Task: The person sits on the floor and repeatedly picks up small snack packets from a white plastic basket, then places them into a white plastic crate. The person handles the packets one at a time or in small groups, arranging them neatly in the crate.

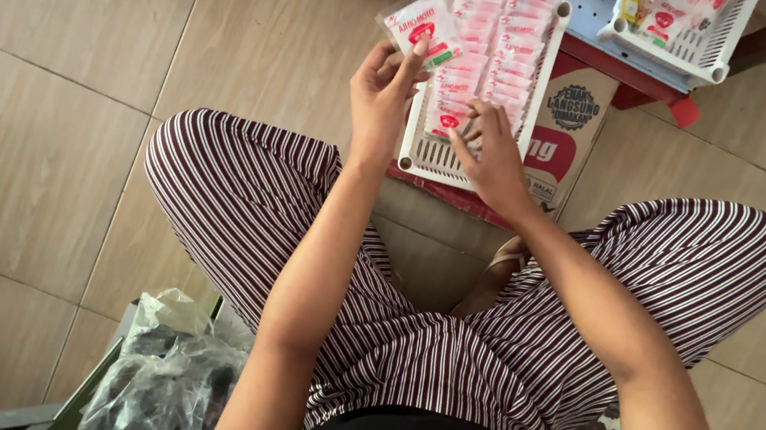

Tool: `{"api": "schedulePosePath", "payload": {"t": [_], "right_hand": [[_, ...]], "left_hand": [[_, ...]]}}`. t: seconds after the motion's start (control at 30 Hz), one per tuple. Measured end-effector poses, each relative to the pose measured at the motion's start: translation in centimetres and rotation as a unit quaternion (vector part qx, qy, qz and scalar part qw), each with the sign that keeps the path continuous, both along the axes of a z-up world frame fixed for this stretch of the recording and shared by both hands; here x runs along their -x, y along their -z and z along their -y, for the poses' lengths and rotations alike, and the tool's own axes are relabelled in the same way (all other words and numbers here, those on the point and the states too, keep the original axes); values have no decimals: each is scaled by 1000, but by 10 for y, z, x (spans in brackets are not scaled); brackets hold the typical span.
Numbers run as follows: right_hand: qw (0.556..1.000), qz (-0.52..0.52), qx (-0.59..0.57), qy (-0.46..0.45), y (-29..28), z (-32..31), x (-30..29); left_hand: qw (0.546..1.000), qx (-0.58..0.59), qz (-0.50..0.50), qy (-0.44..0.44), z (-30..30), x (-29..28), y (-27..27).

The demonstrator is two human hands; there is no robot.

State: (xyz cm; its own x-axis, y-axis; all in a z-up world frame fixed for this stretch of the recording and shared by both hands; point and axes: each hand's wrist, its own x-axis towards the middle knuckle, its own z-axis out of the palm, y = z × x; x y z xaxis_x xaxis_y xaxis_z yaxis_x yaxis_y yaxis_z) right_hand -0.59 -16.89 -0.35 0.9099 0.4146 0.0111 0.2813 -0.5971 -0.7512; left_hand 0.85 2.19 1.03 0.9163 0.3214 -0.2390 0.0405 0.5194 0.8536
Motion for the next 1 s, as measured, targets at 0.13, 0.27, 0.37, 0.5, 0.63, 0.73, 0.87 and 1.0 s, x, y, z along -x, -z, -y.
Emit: {"api": "schedulePosePath", "payload": {"t": [0.13,0.27,0.37,0.5,0.63,0.73,0.87,1.0], "right_hand": [[995,21,-91,35,-17,11,-10],[969,-39,-233,73,-27,29,-23],[961,-65,-254,83,-31,43,-28],[940,-162,-291,67,-32,57,-33],[927,-205,-311,51,-28,66,-37],[929,-218,-292,63,-27,70,-38],[969,-163,-174,57,-29,74,-38],[989,-131,-21,71,-27,79,-33]], "left_hand": [[998,-4,21,52,4,2,8],[989,-53,49,130,15,3,17],[968,-168,31,186,23,5,12],[925,-293,20,241,25,11,-10],[902,-358,86,225,27,12,-28],[902,-353,44,245,28,11,-30],[914,-345,52,207,29,10,-24],[940,-317,16,122,25,7,-16]]}}
